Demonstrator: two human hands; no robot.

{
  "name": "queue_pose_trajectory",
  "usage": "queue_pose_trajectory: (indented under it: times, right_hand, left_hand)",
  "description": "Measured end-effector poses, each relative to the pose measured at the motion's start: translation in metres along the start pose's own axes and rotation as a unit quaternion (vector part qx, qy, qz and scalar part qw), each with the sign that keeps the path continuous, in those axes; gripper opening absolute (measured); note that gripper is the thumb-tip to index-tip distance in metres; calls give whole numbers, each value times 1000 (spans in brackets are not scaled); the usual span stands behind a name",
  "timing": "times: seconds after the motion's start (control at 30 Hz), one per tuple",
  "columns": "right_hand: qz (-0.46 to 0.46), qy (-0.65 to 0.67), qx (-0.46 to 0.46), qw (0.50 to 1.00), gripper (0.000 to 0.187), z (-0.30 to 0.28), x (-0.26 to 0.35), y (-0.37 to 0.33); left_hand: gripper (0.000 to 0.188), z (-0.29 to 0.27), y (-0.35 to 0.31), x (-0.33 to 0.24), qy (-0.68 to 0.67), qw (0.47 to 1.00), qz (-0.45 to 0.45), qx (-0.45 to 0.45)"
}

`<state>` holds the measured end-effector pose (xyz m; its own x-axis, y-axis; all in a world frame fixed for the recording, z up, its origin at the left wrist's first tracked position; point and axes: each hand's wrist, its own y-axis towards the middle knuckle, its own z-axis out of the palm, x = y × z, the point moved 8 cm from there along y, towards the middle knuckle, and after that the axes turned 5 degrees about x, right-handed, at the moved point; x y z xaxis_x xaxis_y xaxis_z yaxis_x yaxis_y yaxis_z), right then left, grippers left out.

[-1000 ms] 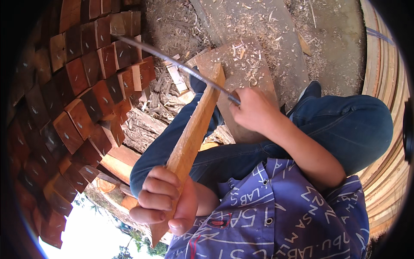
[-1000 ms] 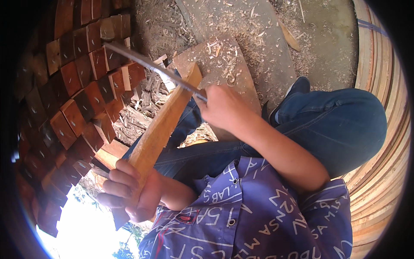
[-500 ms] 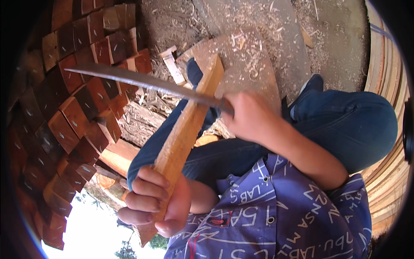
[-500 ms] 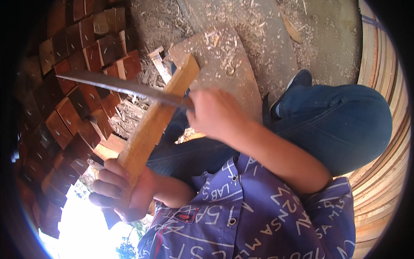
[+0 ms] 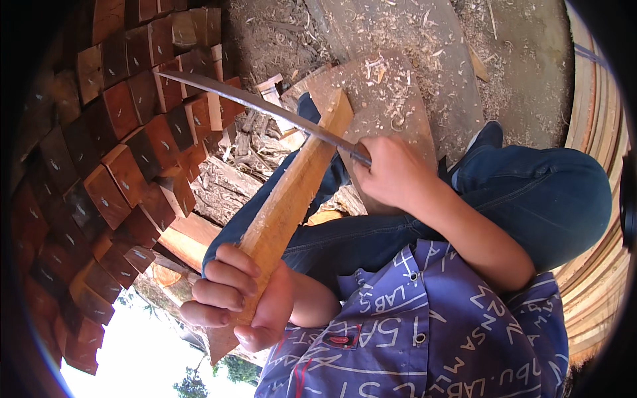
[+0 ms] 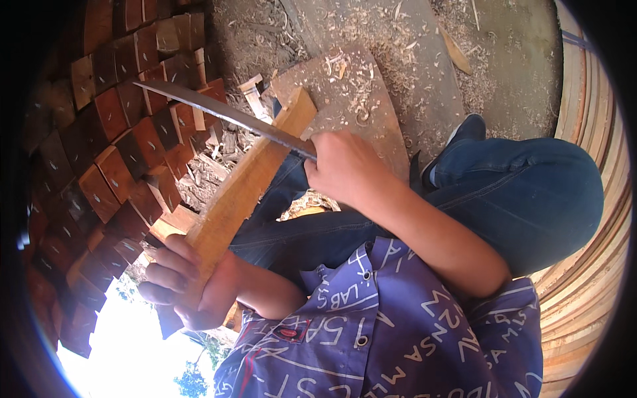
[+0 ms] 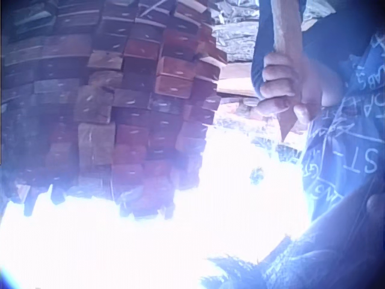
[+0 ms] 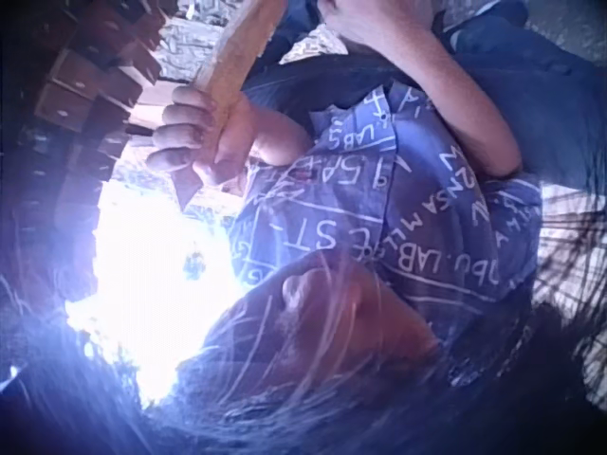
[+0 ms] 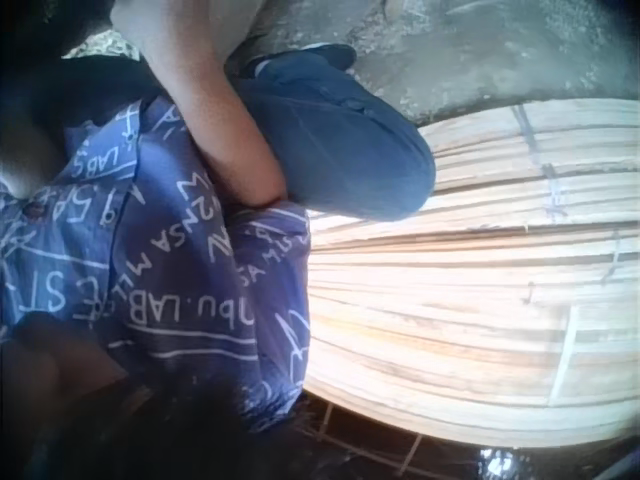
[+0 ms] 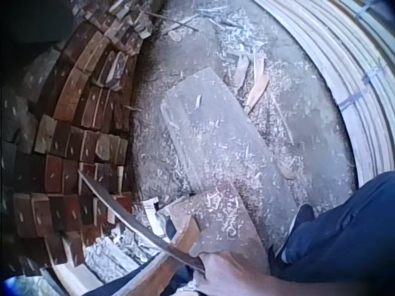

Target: The person sits on the ground and uses a knife to shave and shape a piece of wood. They hold the wood in their left hand and carefully remove thin layers with the knife in their right hand, creating wood shavings.

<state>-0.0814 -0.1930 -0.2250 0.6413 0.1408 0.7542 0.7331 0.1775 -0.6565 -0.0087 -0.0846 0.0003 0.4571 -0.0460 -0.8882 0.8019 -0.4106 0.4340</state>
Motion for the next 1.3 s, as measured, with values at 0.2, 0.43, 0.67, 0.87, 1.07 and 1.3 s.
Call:
queue_pose_trajectory:
  times: [0.2, 0.43, 0.67, 0.87, 1.07, 1.3]
  right_hand:
    - [-25, -14, -21, 999, 19, 4, -2, 1]
    - [-36, -33, 2, 999, 17, 5, 18, -14]
    - [19, -43, -54, 997, 17, -2, -20, 6]
    - [-43, -19, -38, 998, 18, 1, 16, -8]
    - [29, 27, -43, 998, 19, 0, -30, 13]
    - [-43, 9, -48, 998, 21, 3, 4, -7]
  left_hand:
    - [28, 7, 1, -4, 2, 1000, -3, -1]
    - [28, 2, -5, -6, -6, 1000, 2, -13]
    - [30, 1, 0, -2, -10, 1000, -11, -17]
    - [30, 3, -3, -4, 14, 999, -12, -29]
    - [30, 5, 1, -2, 2, 1000, -12, -11]
    - [29, 7, -2, -6, 2, 1000, -4, -11]
